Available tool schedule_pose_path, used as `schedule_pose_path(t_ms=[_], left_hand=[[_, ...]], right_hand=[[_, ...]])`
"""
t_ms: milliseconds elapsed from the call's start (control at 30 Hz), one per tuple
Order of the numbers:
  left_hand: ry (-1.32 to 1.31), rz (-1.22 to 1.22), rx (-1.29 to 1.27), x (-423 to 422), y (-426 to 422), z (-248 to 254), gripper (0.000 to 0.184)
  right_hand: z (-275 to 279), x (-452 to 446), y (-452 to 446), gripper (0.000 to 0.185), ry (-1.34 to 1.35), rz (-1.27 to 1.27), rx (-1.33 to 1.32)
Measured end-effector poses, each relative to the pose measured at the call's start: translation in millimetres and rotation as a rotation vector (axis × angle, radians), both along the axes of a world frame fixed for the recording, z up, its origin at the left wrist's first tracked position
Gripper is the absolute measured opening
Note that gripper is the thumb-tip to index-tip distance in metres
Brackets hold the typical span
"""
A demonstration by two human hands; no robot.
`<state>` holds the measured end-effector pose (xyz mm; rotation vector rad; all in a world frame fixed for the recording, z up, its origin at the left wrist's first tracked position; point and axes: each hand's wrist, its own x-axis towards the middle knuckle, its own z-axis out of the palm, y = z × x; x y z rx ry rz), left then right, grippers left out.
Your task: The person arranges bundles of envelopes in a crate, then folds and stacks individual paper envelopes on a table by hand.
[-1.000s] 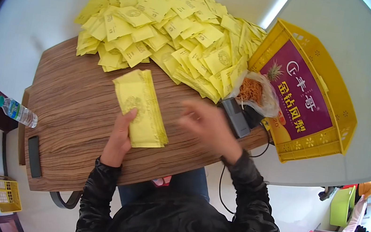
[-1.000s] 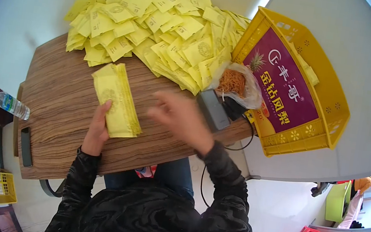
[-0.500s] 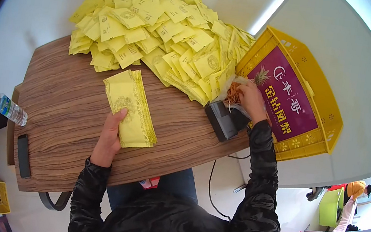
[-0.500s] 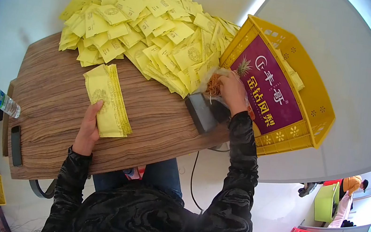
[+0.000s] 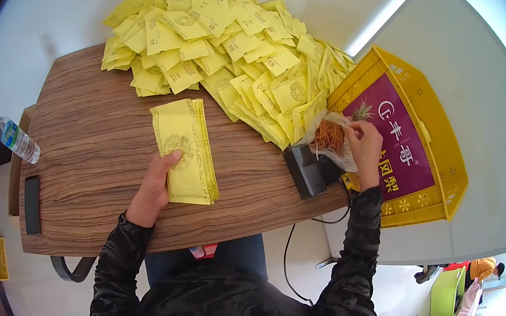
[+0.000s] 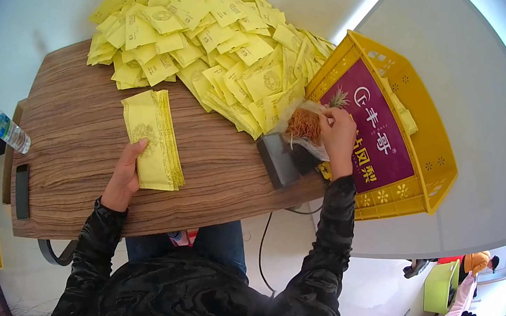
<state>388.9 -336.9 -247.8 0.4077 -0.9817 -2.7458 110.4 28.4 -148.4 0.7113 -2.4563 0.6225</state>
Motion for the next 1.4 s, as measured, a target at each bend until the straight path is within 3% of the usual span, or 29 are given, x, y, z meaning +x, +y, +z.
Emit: schedule_pose_path(t_ms=[67,100,167,300,400,500,567,667,1033,1167,1333,1400], left_hand=[[0.011,-0.001,-0.006,-1.9,0.4,-3.4,0.045],[0.017,-0.008,-0.015,-2.4,-0.3,-6.2,0.045],[0.029,-0.013,-0.035,-0.3,-3.6,-7.6,0.044],[0.073,-0.065,0.028,2.7,-3.1,2.0,0.042],[0.071,-0.105,0.046,1.0,-5.5,-0.9,0.042],[0.027,-0.082,-0.03,2.5,-6.6,-12.9,0.041],[-0.025,-0.103,-0.005,9.2,-5.9,-15.9,0.04],[-0.002,-0.147,-0.051,4.2,-3.2,-27.1,0.04],[-0.057,-0.154,-0.199,5.0,3.8,-16.0,0.038],[-0.047,-0.127,-0.211,4.6,2.1,-15.7,0.038],[-0.07,-0.126,-0.204,6.3,-0.4,-11.6,0.04],[-0.052,-0.11,-0.163,6.9,-2.4,-13.2,0.041]], right_hand=[[20.6,26.8,-21.9,0.009,-0.22,0.109,-0.303],[22.6,36.1,-33.2,0.009,-0.224,0.124,-0.3],[19.6,54.0,-58.6,0.007,-0.779,0.36,-0.806],[-22.5,90.8,-138.6,0.006,-1.031,0.439,-0.736],[-66.8,108.2,-196.9,0.007,-1.158,0.675,-0.652],[-113.4,120.2,-232.3,0.015,-0.666,0.707,-0.398],[-125.8,139.2,-236.5,0.022,-0.621,0.7,-0.461],[-145.4,138.6,-226.8,0.026,-0.801,0.68,-0.454],[-149.6,127.0,-214.9,0.025,-0.709,0.876,-0.42],[-140.1,130.0,-224.6,0.024,-0.893,0.829,-0.645],[-133.5,126.5,-225.8,0.022,-1.182,0.743,-0.677],[-134.2,124.6,-229.7,0.023,-1.112,0.768,-0.637]])
